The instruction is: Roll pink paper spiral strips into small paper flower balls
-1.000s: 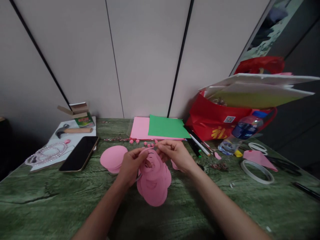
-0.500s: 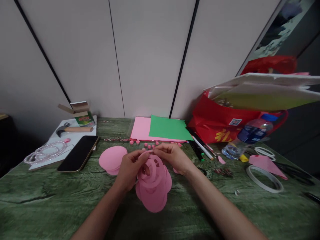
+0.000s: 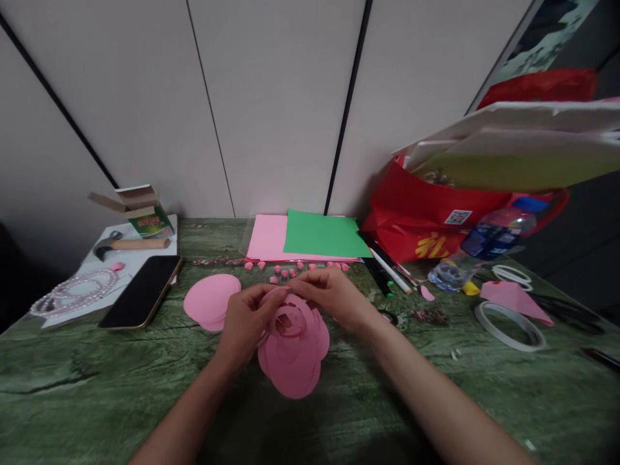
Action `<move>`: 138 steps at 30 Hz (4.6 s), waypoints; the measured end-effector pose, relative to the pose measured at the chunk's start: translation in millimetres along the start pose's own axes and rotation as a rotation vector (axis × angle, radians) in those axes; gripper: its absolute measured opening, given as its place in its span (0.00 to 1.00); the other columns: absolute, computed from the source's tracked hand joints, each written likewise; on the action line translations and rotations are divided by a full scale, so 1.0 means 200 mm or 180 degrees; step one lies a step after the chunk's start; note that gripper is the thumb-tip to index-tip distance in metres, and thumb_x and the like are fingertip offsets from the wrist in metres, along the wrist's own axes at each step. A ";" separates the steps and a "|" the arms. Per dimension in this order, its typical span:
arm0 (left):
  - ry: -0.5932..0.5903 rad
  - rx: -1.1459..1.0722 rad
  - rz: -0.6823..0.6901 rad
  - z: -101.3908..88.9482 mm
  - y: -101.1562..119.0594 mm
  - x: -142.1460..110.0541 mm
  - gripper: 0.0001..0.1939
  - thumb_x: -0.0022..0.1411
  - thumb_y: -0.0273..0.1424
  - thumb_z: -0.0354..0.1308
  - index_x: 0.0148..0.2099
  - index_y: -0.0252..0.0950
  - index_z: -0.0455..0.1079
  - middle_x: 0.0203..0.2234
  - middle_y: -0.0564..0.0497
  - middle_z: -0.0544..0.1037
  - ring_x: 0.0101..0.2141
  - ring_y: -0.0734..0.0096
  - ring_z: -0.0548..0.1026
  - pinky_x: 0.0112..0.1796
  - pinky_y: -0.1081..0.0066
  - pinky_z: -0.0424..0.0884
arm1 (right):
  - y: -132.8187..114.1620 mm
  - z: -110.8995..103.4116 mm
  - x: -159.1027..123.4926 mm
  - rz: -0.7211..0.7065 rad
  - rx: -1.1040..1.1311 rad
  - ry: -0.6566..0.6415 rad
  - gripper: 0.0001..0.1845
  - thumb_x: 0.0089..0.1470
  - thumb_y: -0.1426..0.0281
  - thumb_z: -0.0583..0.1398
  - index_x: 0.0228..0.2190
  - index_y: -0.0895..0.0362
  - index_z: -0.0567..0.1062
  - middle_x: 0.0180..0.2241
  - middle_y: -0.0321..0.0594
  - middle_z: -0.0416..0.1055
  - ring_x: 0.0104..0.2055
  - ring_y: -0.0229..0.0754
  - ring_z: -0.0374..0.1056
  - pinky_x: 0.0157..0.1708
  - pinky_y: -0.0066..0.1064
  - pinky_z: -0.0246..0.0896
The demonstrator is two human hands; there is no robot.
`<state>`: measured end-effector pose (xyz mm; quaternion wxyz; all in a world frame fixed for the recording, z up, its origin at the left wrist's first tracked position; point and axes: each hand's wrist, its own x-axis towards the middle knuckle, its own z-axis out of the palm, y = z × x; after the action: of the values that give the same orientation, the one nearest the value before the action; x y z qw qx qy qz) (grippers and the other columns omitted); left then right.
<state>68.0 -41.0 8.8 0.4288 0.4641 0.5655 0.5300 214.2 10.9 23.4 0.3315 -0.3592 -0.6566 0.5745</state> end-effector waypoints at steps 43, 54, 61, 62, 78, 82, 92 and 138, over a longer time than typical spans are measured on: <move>-0.0169 -0.0198 -0.0316 0.01 0.02 -0.02 0.10 0.49 0.36 0.60 0.26 0.34 0.71 0.14 0.56 0.71 0.12 0.80 0.64 0.13 0.78 0.67 | 0.02 -0.02 0.00 0.0020 0.0491 -0.0199 0.05 0.44 0.70 0.63 0.28 0.54 0.78 0.26 0.36 0.74 0.28 0.35 0.67 0.30 0.30 0.64; -0.0225 -0.0108 -0.0265 0.01 0.01 -0.02 0.10 0.52 0.36 0.59 0.26 0.34 0.70 0.12 0.58 0.69 0.11 0.81 0.65 0.14 0.80 0.66 | 0.05 -0.02 0.01 -0.0059 0.0454 -0.0143 0.07 0.43 0.67 0.63 0.26 0.57 0.78 0.24 0.36 0.73 0.26 0.34 0.66 0.28 0.28 0.61; -0.0163 -0.0195 -0.0272 0.01 0.01 -0.02 0.10 0.51 0.36 0.60 0.28 0.33 0.70 0.16 0.56 0.72 0.12 0.82 0.66 0.13 0.81 0.66 | 0.03 -0.02 0.01 -0.0088 0.0391 -0.0040 0.06 0.44 0.67 0.63 0.24 0.57 0.77 0.22 0.35 0.71 0.25 0.32 0.64 0.27 0.27 0.61; -0.0143 -0.0235 -0.0260 0.01 0.01 -0.01 0.10 0.51 0.36 0.60 0.29 0.33 0.70 0.17 0.56 0.72 0.13 0.82 0.66 0.13 0.81 0.66 | 0.02 -0.02 0.01 -0.0104 0.0374 -0.0001 0.06 0.44 0.67 0.62 0.24 0.57 0.77 0.22 0.34 0.71 0.25 0.32 0.64 0.27 0.27 0.62; -0.0026 -0.0714 -0.0358 0.01 0.03 -0.02 0.09 0.50 0.34 0.60 0.30 0.33 0.68 0.15 0.57 0.72 0.10 0.82 0.66 0.09 0.83 0.58 | 0.02 -0.05 0.01 0.0014 0.0761 -0.0059 0.07 0.43 0.69 0.63 0.29 0.55 0.79 0.24 0.35 0.73 0.26 0.32 0.66 0.29 0.27 0.64; -0.0093 -0.0690 -0.0322 0.01 0.02 -0.01 0.09 0.51 0.34 0.60 0.32 0.33 0.70 0.16 0.56 0.72 0.10 0.82 0.66 0.09 0.83 0.59 | 0.03 -0.04 0.01 -0.0049 0.0625 -0.0009 0.06 0.42 0.71 0.64 0.28 0.55 0.79 0.24 0.34 0.74 0.25 0.32 0.66 0.29 0.28 0.64; -0.0142 -0.0741 -0.0328 0.01 0.01 -0.01 0.09 0.51 0.34 0.60 0.32 0.33 0.69 0.16 0.56 0.73 0.11 0.82 0.67 0.10 0.83 0.62 | 0.03 -0.04 0.01 -0.0056 0.0580 0.0020 0.06 0.43 0.71 0.63 0.28 0.53 0.79 0.27 0.35 0.75 0.27 0.33 0.67 0.30 0.29 0.64; -0.0280 -0.0703 -0.0245 0.01 0.01 -0.01 0.09 0.51 0.34 0.60 0.30 0.33 0.69 0.17 0.55 0.74 0.12 0.81 0.68 0.12 0.82 0.62 | 0.01 -0.01 0.00 0.0098 0.1047 0.0465 0.13 0.36 0.75 0.67 0.30 0.54 0.76 0.28 0.38 0.77 0.34 0.43 0.73 0.41 0.40 0.67</move>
<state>71.5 -42.9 10.5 0.5218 0.4148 0.5018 0.5513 216.9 12.0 21.8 0.4238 -0.3509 -0.5223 0.6515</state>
